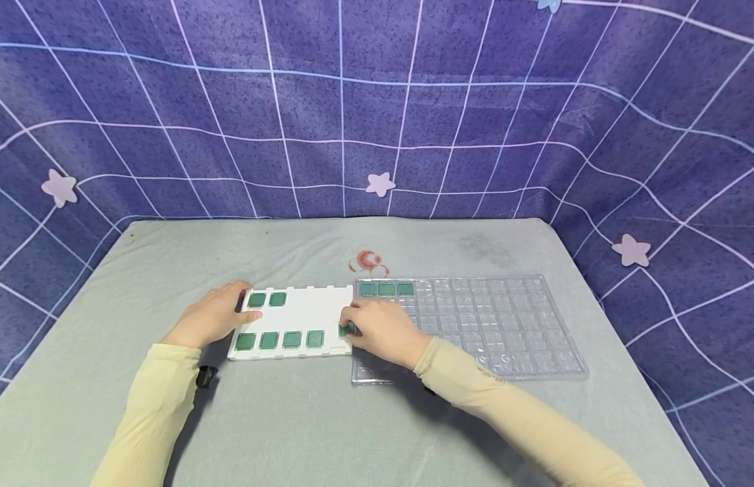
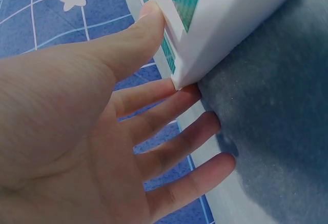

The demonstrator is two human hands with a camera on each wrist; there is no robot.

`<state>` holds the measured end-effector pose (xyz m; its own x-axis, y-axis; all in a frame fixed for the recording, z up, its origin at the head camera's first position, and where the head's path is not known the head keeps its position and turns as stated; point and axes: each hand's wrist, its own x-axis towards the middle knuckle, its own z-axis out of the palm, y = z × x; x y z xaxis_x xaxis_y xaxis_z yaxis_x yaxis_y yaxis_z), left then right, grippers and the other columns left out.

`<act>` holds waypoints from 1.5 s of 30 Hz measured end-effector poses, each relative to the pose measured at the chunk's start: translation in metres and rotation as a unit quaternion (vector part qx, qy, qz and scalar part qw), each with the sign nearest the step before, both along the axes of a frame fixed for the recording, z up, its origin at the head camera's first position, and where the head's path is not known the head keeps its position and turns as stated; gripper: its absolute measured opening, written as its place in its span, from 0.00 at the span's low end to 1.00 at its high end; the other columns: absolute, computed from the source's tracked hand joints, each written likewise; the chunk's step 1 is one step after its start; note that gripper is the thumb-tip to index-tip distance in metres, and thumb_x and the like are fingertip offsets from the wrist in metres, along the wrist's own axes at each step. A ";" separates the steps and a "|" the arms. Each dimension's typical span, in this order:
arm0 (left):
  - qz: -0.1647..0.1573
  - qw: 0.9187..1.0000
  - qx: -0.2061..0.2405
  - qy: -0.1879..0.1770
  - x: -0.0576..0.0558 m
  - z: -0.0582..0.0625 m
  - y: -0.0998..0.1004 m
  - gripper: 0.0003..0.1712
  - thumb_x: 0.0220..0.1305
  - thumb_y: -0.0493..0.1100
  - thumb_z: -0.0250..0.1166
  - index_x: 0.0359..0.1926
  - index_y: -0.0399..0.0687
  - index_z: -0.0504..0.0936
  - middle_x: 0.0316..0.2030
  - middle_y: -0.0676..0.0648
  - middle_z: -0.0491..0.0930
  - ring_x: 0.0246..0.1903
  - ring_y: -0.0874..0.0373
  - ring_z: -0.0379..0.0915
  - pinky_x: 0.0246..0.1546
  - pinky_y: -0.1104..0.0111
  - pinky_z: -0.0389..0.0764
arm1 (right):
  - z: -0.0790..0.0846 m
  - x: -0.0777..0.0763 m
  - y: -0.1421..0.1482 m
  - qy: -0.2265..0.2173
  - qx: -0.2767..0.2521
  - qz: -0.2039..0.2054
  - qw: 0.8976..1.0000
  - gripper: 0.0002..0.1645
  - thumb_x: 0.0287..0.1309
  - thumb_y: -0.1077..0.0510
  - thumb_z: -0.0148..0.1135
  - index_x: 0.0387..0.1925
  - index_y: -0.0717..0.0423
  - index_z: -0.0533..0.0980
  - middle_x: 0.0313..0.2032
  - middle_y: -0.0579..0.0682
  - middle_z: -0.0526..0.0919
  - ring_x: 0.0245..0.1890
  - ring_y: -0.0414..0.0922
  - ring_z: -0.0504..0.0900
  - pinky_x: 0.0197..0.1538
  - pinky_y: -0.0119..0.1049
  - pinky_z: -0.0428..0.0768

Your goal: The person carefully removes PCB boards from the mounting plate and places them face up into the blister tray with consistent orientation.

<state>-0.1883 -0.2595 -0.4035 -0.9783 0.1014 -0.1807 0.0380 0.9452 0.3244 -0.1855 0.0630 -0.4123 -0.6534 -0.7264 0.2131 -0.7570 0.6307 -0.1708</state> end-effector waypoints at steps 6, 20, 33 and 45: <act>-0.002 1.000 -0.002 -0.001 0.000 0.002 0.001 0.36 0.67 0.54 0.68 0.68 0.39 0.69 0.62 0.35 0.76 0.57 0.36 0.72 0.53 0.39 0.76 | 0.003 -0.010 0.009 0.009 -0.009 -0.017 1.000 0.12 0.55 0.53 0.76 0.41 0.47 0.84 0.37 0.42 0.85 0.27 0.37 0.82 0.27 0.30 0.80; -0.006 1.000 -0.007 0.007 0.000 0.001 0.001 0.33 0.68 0.54 0.67 0.65 0.40 0.71 0.61 0.35 0.77 0.56 0.34 0.74 0.51 0.39 0.77 | 0.001 -0.028 0.024 -0.018 0.016 -0.057 0.998 0.13 0.56 0.52 0.75 0.44 0.45 0.84 0.45 0.46 0.87 0.34 0.43 0.86 0.31 0.37 0.85; -0.004 1.000 -0.004 0.004 0.000 0.002 0.002 0.34 0.68 0.54 0.67 0.67 0.40 0.70 0.61 0.35 0.77 0.57 0.34 0.73 0.52 0.39 0.76 | -0.001 -0.033 0.022 -0.016 0.034 -0.061 0.997 0.09 0.61 0.51 0.70 0.44 0.43 0.87 0.49 0.47 0.88 0.42 0.48 0.89 0.37 0.44 0.87; -0.004 1.000 -0.004 0.003 0.001 0.003 0.001 0.35 0.68 0.53 0.67 0.67 0.39 0.70 0.62 0.35 0.76 0.56 0.35 0.73 0.52 0.40 0.76 | -0.004 -0.036 0.020 -0.009 0.039 -0.063 0.997 0.10 0.59 0.52 0.72 0.43 0.40 0.87 0.45 0.44 0.87 0.38 0.45 0.89 0.32 0.40 0.86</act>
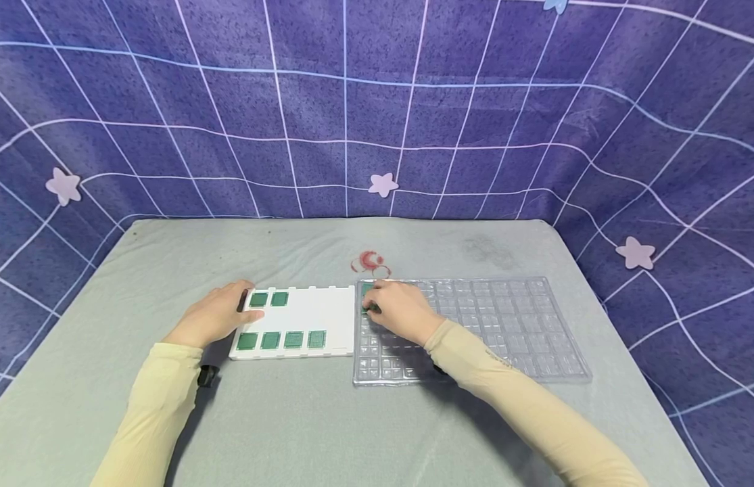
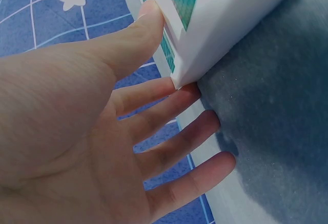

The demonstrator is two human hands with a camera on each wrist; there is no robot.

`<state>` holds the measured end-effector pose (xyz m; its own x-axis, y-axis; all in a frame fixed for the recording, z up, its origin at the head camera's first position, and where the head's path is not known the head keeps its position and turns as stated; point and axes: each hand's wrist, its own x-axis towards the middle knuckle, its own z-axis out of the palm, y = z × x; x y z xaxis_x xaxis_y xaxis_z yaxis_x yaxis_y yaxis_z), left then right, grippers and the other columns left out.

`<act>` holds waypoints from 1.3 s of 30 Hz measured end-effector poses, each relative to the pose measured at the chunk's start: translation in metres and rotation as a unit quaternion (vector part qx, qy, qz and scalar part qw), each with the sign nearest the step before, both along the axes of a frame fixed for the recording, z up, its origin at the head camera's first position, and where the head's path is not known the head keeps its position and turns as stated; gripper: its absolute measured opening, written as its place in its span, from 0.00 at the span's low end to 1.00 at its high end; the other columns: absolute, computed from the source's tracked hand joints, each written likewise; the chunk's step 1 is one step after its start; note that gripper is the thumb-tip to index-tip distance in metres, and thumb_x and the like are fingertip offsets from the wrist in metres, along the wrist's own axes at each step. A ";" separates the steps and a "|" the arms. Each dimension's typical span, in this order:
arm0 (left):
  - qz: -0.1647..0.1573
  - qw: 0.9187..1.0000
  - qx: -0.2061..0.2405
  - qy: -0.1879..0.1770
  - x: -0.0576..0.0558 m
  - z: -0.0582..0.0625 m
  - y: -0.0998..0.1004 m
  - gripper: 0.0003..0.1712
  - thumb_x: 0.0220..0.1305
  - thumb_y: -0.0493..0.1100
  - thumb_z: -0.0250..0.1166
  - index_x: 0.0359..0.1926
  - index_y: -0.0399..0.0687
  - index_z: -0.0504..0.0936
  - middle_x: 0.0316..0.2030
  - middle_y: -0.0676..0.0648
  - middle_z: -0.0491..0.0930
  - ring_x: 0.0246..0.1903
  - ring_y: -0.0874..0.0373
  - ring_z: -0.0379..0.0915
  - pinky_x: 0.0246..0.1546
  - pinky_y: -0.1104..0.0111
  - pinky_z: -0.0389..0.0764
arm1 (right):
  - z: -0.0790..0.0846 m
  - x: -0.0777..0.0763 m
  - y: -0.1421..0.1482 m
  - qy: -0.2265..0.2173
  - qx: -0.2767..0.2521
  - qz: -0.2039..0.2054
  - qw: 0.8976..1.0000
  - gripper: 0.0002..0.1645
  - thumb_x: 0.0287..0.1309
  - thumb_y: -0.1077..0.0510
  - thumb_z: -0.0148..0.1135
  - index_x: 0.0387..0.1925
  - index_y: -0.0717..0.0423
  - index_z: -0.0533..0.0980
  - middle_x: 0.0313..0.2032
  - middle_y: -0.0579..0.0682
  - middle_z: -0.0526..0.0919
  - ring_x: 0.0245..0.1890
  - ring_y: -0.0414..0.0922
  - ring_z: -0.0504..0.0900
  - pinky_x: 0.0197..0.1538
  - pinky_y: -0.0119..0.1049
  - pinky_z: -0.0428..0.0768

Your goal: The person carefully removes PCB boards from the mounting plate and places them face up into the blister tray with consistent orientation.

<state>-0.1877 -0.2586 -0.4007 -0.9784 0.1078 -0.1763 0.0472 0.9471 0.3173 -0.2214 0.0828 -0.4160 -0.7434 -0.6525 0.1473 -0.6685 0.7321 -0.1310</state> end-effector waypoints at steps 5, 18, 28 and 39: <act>0.000 1.000 0.002 -0.003 0.000 0.000 0.000 0.35 0.68 0.53 0.67 0.67 0.40 0.70 0.62 0.36 0.76 0.56 0.35 0.73 0.52 0.40 0.76 | -0.002 0.000 0.000 -0.001 -0.009 -0.002 1.000 0.08 0.59 0.53 0.73 0.41 0.41 0.86 0.42 0.42 0.87 0.40 0.44 0.89 0.34 0.41 0.86; 0.000 1.000 0.004 -0.003 0.000 0.001 0.000 0.35 0.68 0.54 0.67 0.68 0.39 0.69 0.63 0.35 0.76 0.58 0.35 0.73 0.53 0.39 0.76 | -0.005 0.000 0.000 0.004 -0.021 -0.008 1.000 0.06 0.60 0.55 0.73 0.40 0.41 0.86 0.42 0.40 0.87 0.40 0.42 0.88 0.37 0.40 0.86; 0.000 1.000 0.004 0.000 0.000 0.001 0.000 0.35 0.68 0.54 0.67 0.67 0.39 0.70 0.62 0.35 0.76 0.57 0.35 0.73 0.53 0.39 0.76 | -0.007 -0.001 -0.001 0.009 -0.023 -0.016 1.000 0.05 0.62 0.56 0.71 0.37 0.41 0.87 0.41 0.40 0.87 0.39 0.42 0.88 0.38 0.41 0.86; -0.001 1.000 0.001 0.001 0.000 0.001 0.001 0.34 0.68 0.53 0.67 0.66 0.40 0.71 0.61 0.35 0.77 0.56 0.35 0.73 0.52 0.40 0.76 | -0.008 0.000 -0.001 -0.009 -0.020 -0.025 0.999 0.07 0.61 0.58 0.70 0.38 0.41 0.87 0.43 0.40 0.87 0.41 0.42 0.89 0.36 0.41 0.86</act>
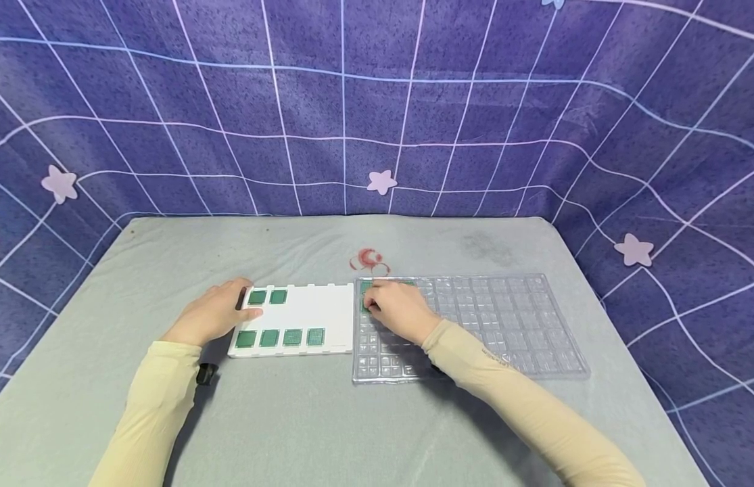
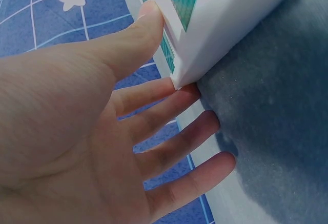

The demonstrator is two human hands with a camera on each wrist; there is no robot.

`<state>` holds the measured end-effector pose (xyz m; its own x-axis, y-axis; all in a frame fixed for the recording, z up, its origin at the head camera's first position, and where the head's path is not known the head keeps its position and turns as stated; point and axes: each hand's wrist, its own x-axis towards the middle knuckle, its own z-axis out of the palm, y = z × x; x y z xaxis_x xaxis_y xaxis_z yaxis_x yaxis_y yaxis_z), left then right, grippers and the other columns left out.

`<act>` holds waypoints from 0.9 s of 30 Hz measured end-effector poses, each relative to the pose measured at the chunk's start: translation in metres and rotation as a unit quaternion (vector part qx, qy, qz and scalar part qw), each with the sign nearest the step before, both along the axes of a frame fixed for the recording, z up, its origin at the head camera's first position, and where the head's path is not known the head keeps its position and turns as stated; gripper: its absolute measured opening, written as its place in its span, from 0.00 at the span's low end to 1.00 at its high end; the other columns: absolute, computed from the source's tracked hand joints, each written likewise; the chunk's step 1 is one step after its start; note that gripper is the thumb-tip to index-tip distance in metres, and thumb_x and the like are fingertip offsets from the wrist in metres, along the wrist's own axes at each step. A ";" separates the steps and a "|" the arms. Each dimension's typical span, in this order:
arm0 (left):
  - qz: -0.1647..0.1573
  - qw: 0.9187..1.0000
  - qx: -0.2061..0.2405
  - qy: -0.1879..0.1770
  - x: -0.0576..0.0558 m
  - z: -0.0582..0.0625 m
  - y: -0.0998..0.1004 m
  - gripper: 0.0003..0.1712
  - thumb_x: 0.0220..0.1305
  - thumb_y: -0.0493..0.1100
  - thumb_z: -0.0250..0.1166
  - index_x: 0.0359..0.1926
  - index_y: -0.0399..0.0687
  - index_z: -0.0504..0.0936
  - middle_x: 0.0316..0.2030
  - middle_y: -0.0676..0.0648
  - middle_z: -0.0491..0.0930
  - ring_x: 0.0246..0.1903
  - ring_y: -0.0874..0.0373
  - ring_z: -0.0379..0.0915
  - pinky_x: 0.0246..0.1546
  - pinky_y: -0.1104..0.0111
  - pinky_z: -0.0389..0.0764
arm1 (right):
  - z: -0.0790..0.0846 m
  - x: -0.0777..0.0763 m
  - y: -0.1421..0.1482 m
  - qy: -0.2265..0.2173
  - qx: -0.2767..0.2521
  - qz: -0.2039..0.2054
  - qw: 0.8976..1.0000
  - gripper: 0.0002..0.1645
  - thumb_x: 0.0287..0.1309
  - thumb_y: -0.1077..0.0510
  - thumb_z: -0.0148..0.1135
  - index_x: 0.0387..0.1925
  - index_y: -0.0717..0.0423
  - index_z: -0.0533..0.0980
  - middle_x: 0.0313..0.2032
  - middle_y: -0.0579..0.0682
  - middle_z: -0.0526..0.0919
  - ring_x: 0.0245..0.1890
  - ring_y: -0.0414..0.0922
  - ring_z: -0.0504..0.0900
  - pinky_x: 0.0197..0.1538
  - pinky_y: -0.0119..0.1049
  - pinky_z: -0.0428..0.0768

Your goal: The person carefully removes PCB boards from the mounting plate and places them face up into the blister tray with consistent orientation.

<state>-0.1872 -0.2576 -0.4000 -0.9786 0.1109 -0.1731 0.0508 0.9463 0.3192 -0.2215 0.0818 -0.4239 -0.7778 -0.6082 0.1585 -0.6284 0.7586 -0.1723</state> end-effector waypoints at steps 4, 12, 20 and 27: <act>0.000 1.000 0.000 -0.002 0.000 0.000 0.000 0.34 0.68 0.54 0.67 0.66 0.40 0.70 0.61 0.35 0.77 0.56 0.35 0.73 0.52 0.39 0.76 | 0.000 0.000 0.000 0.003 -0.005 0.003 1.000 0.08 0.61 0.59 0.70 0.38 0.41 0.87 0.42 0.41 0.86 0.40 0.43 0.89 0.37 0.42 0.86; -0.001 1.000 0.001 0.000 0.000 0.000 0.000 0.34 0.68 0.53 0.68 0.66 0.40 0.71 0.61 0.35 0.77 0.56 0.35 0.73 0.52 0.40 0.76 | 0.000 0.001 0.001 0.002 -0.012 0.006 1.000 0.09 0.60 0.61 0.69 0.39 0.42 0.87 0.42 0.41 0.86 0.39 0.43 0.89 0.36 0.41 0.86; 0.000 1.000 0.003 -0.001 0.000 0.001 0.001 0.33 0.68 0.53 0.68 0.65 0.40 0.71 0.60 0.35 0.77 0.55 0.35 0.74 0.51 0.40 0.76 | 0.004 0.003 0.001 0.010 -0.001 0.014 1.000 0.06 0.62 0.57 0.69 0.39 0.42 0.87 0.42 0.41 0.86 0.38 0.41 0.88 0.36 0.40 0.87; 0.004 1.000 0.002 -0.006 0.000 0.000 0.000 0.34 0.68 0.54 0.67 0.67 0.40 0.70 0.62 0.35 0.76 0.58 0.34 0.72 0.53 0.38 0.75 | 0.009 0.008 -0.007 0.036 0.007 0.016 0.999 0.05 0.63 0.54 0.68 0.39 0.40 0.87 0.39 0.40 0.85 0.34 0.39 0.87 0.33 0.38 0.85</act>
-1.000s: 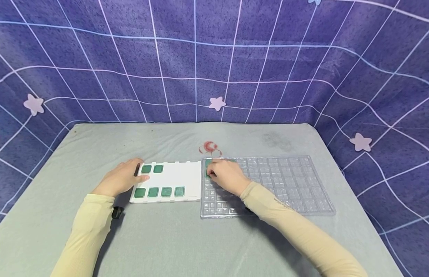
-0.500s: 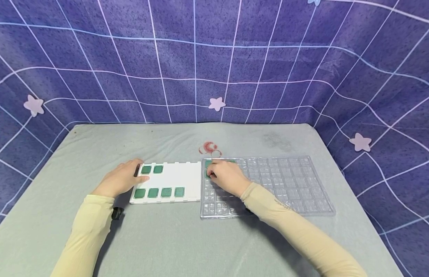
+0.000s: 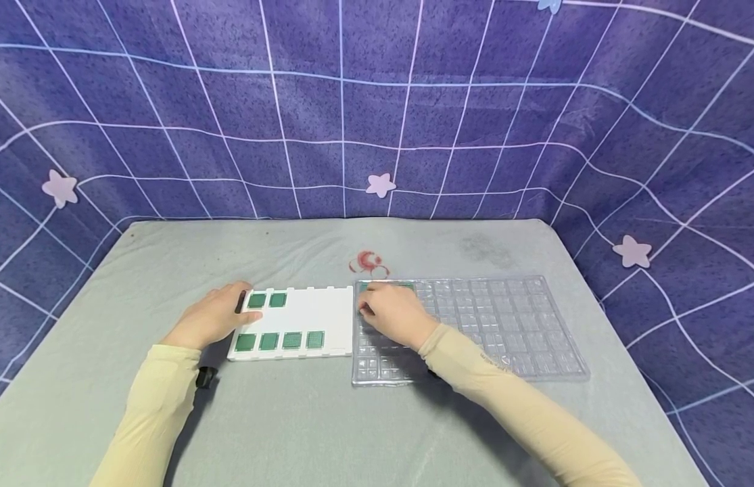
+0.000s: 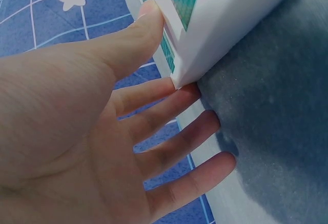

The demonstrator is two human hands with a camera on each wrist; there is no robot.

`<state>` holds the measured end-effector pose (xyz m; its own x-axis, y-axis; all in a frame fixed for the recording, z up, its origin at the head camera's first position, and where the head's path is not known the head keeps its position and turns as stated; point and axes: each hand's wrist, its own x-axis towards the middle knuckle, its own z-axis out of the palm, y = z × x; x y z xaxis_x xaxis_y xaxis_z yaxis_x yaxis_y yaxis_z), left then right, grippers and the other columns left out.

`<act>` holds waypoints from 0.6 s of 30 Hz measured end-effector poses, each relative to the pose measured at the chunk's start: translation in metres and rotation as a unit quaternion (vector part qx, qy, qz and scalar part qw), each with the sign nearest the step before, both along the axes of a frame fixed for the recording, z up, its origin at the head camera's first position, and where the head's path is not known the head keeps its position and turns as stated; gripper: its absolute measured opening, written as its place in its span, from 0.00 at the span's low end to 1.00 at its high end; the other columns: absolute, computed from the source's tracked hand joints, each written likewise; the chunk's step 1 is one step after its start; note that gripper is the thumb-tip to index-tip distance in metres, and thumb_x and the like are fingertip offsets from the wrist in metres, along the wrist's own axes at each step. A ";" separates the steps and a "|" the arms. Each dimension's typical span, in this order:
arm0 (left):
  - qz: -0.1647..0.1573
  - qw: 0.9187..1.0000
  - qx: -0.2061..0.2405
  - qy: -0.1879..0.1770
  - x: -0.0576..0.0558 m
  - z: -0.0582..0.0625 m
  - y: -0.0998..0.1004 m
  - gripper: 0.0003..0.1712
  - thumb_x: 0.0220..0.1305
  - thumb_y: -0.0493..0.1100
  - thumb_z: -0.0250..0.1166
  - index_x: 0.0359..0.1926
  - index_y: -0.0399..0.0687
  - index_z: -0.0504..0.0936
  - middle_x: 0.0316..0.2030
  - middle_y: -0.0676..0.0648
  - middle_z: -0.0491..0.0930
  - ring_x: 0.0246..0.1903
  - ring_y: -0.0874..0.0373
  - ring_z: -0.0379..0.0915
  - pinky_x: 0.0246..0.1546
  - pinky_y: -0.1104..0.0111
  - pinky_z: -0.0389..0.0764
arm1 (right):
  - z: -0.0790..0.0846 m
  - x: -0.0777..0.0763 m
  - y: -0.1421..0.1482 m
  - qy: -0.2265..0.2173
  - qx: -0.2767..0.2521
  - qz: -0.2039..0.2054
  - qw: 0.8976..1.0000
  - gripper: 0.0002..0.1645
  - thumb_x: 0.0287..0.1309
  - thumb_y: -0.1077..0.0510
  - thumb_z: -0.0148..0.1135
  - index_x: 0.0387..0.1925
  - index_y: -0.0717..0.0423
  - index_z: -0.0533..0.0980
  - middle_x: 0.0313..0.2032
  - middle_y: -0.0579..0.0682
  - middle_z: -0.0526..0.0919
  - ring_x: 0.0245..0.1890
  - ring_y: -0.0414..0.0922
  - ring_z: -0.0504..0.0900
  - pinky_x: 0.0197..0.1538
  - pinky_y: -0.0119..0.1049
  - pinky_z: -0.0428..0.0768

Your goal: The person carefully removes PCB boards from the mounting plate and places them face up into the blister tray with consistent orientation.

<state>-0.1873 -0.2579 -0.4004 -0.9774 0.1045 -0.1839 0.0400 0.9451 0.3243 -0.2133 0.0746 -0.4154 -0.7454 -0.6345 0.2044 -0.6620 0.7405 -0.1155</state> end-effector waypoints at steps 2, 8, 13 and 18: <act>0.001 1.000 0.000 -0.002 0.000 0.000 -0.001 0.35 0.68 0.54 0.67 0.67 0.40 0.69 0.63 0.34 0.75 0.59 0.34 0.71 0.54 0.37 0.75 | 0.002 0.004 -0.005 0.013 -0.009 0.012 1.000 0.04 0.63 0.54 0.69 0.39 0.41 0.86 0.37 0.39 0.85 0.33 0.39 0.86 0.33 0.38 0.85; 0.000 1.000 0.000 0.004 0.000 -0.003 -0.004 0.34 0.68 0.54 0.67 0.67 0.40 0.70 0.62 0.35 0.76 0.58 0.34 0.72 0.53 0.38 0.75 | 0.008 0.019 -0.023 0.022 -0.028 0.055 0.998 0.05 0.61 0.55 0.71 0.39 0.45 0.84 0.36 0.40 0.85 0.33 0.40 0.86 0.33 0.37 0.84; -0.003 1.000 -0.001 0.010 -0.002 -0.004 -0.004 0.33 0.68 0.54 0.67 0.66 0.40 0.71 0.61 0.35 0.77 0.56 0.35 0.73 0.52 0.40 0.76 | 0.008 0.030 -0.038 0.034 -0.018 0.084 0.996 0.07 0.60 0.55 0.71 0.40 0.44 0.83 0.35 0.40 0.85 0.33 0.41 0.85 0.35 0.37 0.83; -0.003 1.000 -0.002 0.009 -0.002 -0.005 -0.003 0.34 0.68 0.54 0.67 0.66 0.40 0.71 0.60 0.36 0.78 0.56 0.35 0.73 0.53 0.40 0.76 | 0.005 0.036 -0.048 0.040 0.005 0.102 0.994 0.06 0.61 0.51 0.71 0.39 0.43 0.83 0.33 0.40 0.84 0.31 0.39 0.83 0.35 0.35 0.82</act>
